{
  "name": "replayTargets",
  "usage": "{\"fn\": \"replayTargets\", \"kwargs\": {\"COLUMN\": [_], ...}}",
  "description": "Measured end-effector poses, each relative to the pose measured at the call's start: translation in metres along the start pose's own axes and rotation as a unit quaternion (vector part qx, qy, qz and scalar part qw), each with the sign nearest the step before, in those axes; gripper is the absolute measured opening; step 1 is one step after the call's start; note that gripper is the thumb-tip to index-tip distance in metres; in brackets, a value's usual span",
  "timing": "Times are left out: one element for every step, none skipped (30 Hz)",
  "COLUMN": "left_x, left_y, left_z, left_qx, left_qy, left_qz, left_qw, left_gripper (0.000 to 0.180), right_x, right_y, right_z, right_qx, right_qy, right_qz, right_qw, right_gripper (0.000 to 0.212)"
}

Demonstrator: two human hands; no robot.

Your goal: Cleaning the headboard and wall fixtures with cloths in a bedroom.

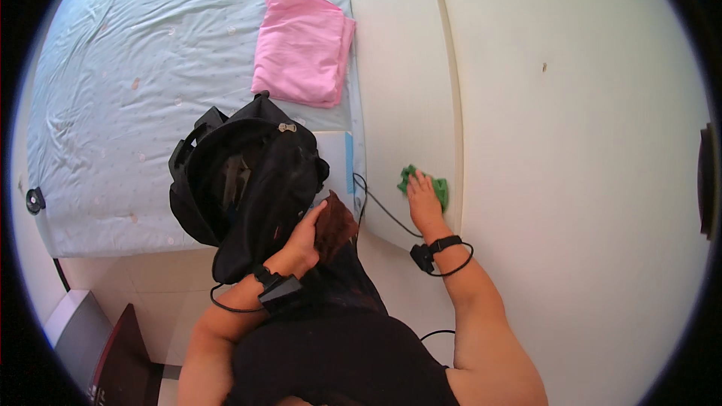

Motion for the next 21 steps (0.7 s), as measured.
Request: {"fn": "replayTargets", "kwargs": {"left_x": [-0.001,-0.003,-0.003,-0.004,-0.006,-0.007,-0.008,-0.01,-0.013,-0.017,-0.019,-0.022,-0.027,-0.033,-0.037,-0.042,-0.048,-0.054,-0.059,-0.064,-0.07], "left_y": [-0.002,-0.002,0.0,0.002,0.003,0.004,0.004,0.004,0.005,0.005,0.007,0.007,0.008,0.007,0.007,0.008,0.009,0.011,0.012,0.013,0.014], "left_z": [0.0,0.002,0.006,0.006,0.003,0.001,0.002,0.002,0.003,0.005,0.003,0.003,0.0,-0.001,0.0,0.002,0.001,0.002,0.003,0.004,0.005], "left_qx": [0.01,0.008,-0.015,-0.036,-0.034,-0.035,-0.037,-0.037,-0.044,-0.051,-0.047,-0.032,-0.014,-0.013,-0.04,-0.069,-0.068,-0.07,-0.073,-0.076,-0.079], "left_qy": [0.006,0.003,0.009,0.016,0.018,0.01,0.0,-0.002,0.0,0.001,0.002,-0.004,-0.008,-0.01,0.001,0.012,0.01,0.001,-0.008,-0.01,-0.005], "left_qz": [-0.004,-0.007,-0.003,0.004,0.005,0.01,0.015,0.017,0.016,0.015,0.02,0.025,0.03,0.031,0.034,0.037,0.039,0.045,0.052,0.054,0.057], "left_qw": [1.0,1.0,1.0,0.999,0.999,0.999,0.999,0.999,0.999,0.999,0.999,0.999,0.999,0.999,0.999,0.997,0.997,0.997,0.996,0.996,0.995], "left_gripper": [0.029,0.029,0.029,0.03,0.03,0.031,0.034,0.034,0.034,0.034,0.034,0.034,0.034,0.034,0.034,0.034,0.034,0.035,0.035,0.035,0.034], "right_x": [0.002,0.007,0.011,0.009,0.01,0.011,0.02,0.027,0.038,0.054,0.055,0.061,0.064,0.063,0.06,0.055,0.05,0.044,0.04,0.034,0.028], "right_y": [0.011,0.02,0.027,0.021,0.008,-0.007,-0.021,-0.037,-0.051,-0.063,-0.079,-0.084,-0.086,-0.082,-0.075,-0.065,-0.053,-0.038,-0.026,-0.012,0.002], "right_z": [0.011,0.021,0.027,0.016,0.007,-0.005,-0.021,-0.037,-0.05,-0.057,-0.075,-0.083,-0.087,-0.09,-0.088,-0.084,-0.077,-0.071,-0.063,-0.057,-0.05], "right_qx": [-0.001,0.014,0.029,0.029,-0.01,-0.046,0.027,0.075,0.123,0.17,0.153,0.154,0.169,0.184,0.175,0.177,0.179,0.181,0.163,0.166,0.134], "right_qy": [0.003,-0.045,-0.095,-0.097,-0.063,-0.027,-0.03,-0.011,0.009,0.03,0.071,0.072,0.076,0.081,0.087,0.085,0.088,0.093,0.075,0.076,0.075], "right_qz": [0.004,0.036,0.064,0.063,0.018,-0.025,-0.012,-0.006,0.003,0.012,0.003,0.006,0.0,-0.004,-0.004,-0.004,-0.007,-0.008,0.0,0.001,0.01], "right_qw": [1.0,0.998,0.993,0.993,0.998,0.998,0.999,0.997,0.992,0.985,0.986,0.985,0.983,0.98,0.981,0.981,0.98,0.979,0.984,0.983,0.988], "right_gripper": [0.027,0.026,0.026,0.026,0.026,0.026,0.023,0.023,0.023,0.023,0.023,0.023,0.023,0.023,0.026,0.026,0.025,0.025,0.03,0.03,0.032]}}
Point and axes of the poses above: each hand's wrist, its own y-axis away from the middle knuckle, its own z-axis out of the palm, x = y × z, the point moved 5 cm from there along -y, towards the middle knuckle, and after that the axes turned 2 degrees about x, right-handed, at the moved point
